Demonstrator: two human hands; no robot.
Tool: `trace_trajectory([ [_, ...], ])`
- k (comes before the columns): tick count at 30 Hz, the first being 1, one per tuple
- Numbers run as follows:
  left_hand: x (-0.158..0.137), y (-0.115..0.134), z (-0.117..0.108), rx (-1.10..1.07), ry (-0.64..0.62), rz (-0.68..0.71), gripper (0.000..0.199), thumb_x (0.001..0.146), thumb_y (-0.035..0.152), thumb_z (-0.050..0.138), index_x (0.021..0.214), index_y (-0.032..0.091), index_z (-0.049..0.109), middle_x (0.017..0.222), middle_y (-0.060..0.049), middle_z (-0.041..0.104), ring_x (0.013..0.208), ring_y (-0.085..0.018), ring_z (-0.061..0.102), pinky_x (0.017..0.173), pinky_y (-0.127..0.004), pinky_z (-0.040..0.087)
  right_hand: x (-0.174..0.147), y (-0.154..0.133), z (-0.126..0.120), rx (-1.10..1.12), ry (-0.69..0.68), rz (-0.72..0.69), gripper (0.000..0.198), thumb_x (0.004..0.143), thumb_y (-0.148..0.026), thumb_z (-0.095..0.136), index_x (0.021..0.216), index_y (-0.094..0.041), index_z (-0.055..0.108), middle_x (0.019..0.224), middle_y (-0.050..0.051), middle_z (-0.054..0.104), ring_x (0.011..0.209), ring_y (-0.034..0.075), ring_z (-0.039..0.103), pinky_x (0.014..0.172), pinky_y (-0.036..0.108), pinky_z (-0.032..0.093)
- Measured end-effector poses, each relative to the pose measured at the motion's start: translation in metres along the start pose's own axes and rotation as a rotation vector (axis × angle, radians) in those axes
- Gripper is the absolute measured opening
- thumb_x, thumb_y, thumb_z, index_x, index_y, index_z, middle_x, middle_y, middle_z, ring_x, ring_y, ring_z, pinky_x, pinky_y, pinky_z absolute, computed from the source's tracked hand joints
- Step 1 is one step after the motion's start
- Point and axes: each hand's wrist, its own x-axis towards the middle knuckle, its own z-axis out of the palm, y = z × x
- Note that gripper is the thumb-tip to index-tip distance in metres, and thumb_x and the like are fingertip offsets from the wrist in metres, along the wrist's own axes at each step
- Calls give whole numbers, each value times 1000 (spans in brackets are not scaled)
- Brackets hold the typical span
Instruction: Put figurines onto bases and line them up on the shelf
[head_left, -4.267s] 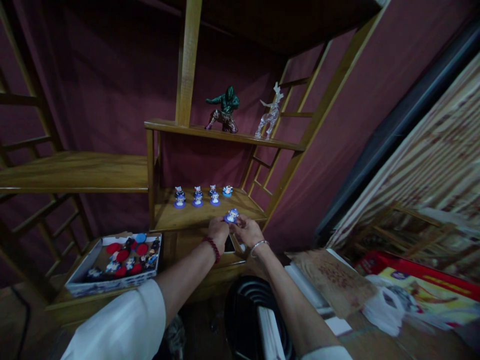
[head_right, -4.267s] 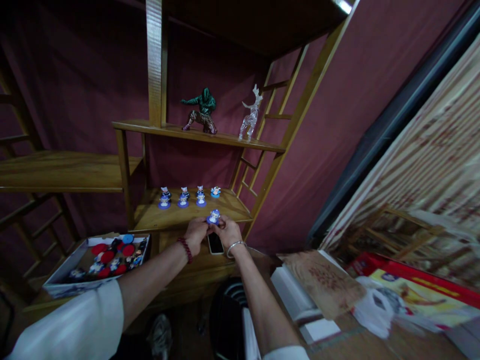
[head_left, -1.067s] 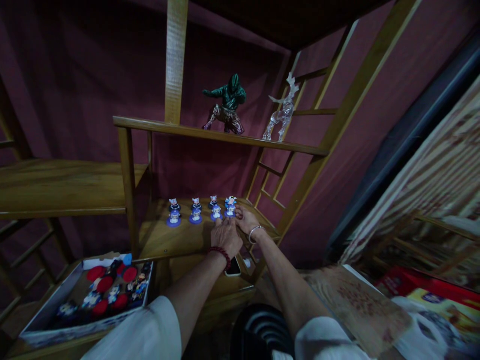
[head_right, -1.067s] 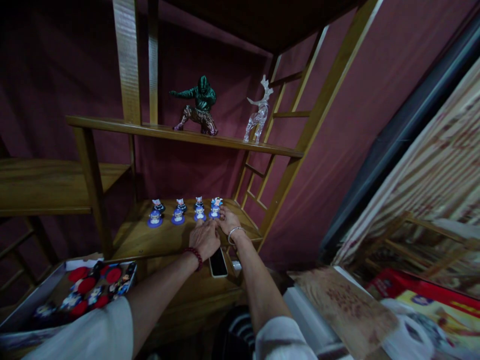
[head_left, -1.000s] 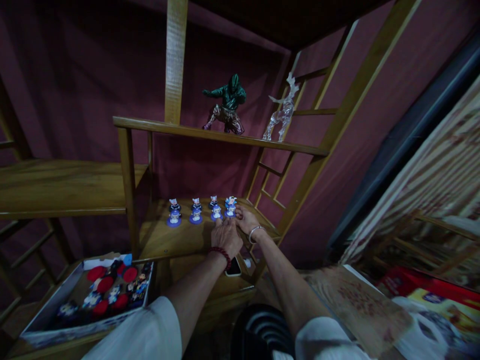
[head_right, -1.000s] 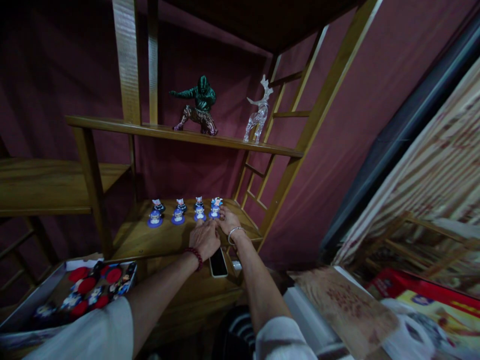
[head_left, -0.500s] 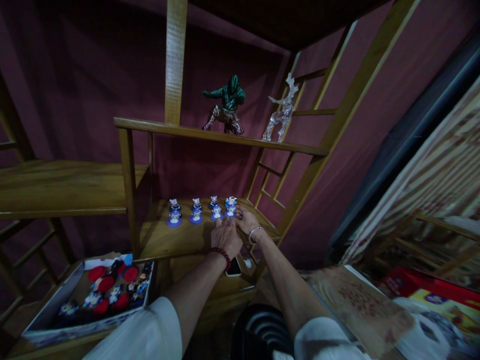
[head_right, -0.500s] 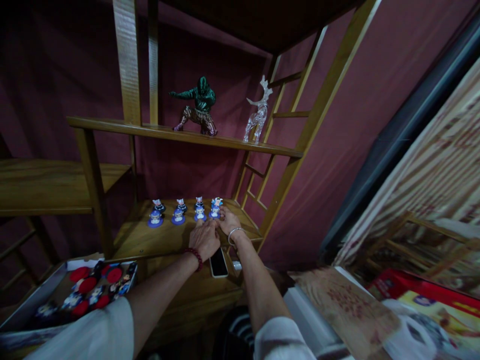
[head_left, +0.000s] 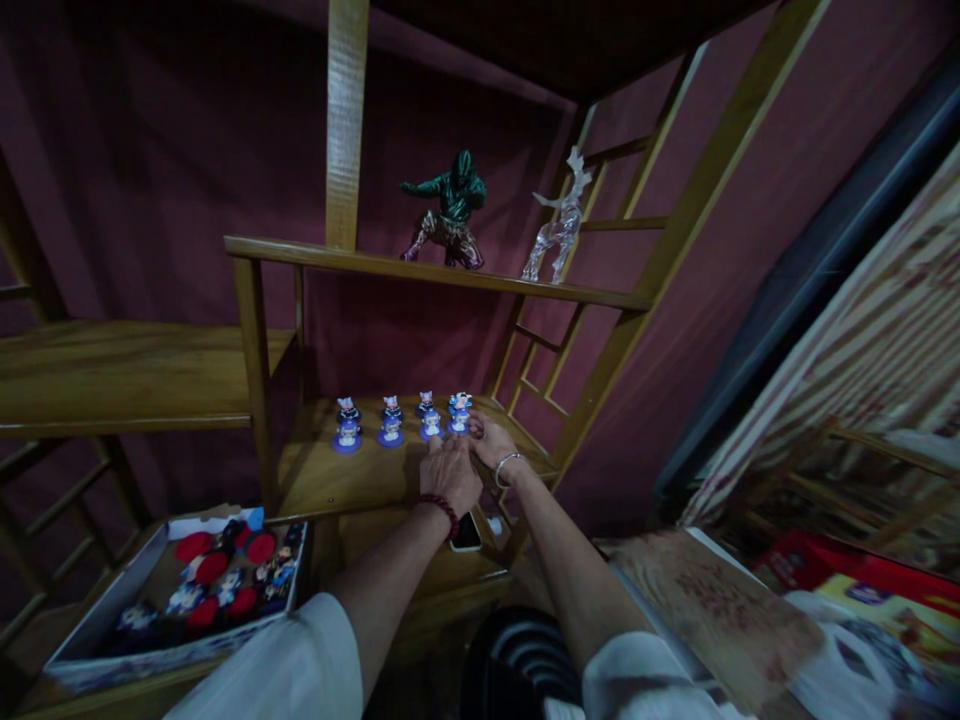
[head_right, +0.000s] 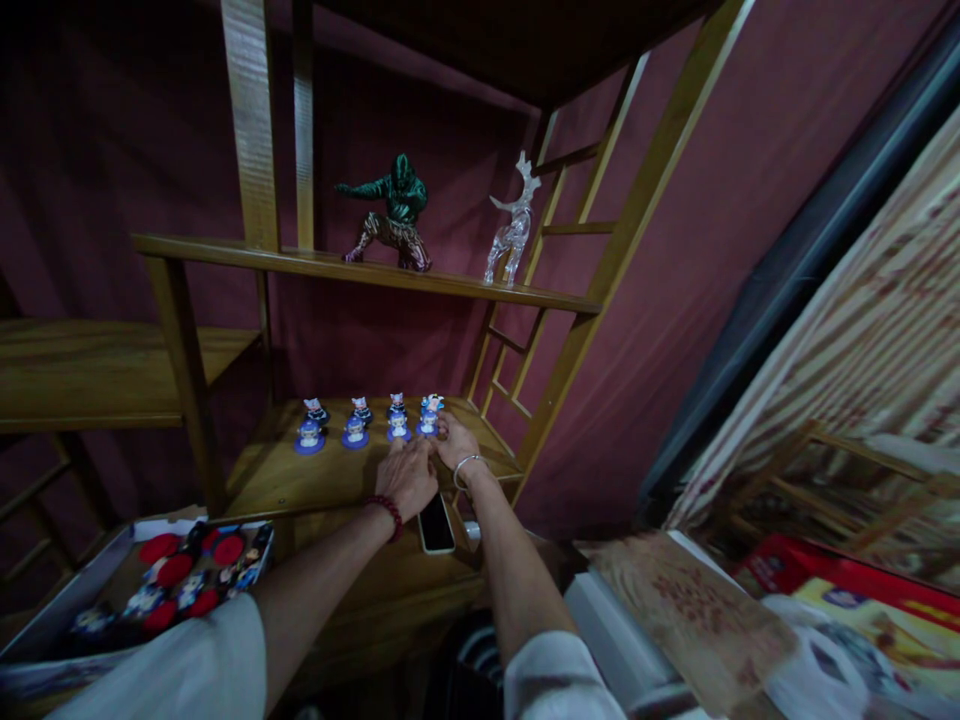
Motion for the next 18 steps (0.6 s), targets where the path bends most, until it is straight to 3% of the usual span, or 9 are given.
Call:
trace_trajectory([
  [18, -1, 1, -2, 1, 9, -6, 24, 74, 14, 38, 94, 19, 51, 103, -5, 53, 98, -19, 42, 85, -30, 33, -2, -3, -2, -2, -14, 5, 51, 62, -11, 57, 111, -22, 48, 98, 4, 62, 85, 14, 57, 80, 29, 45],
])
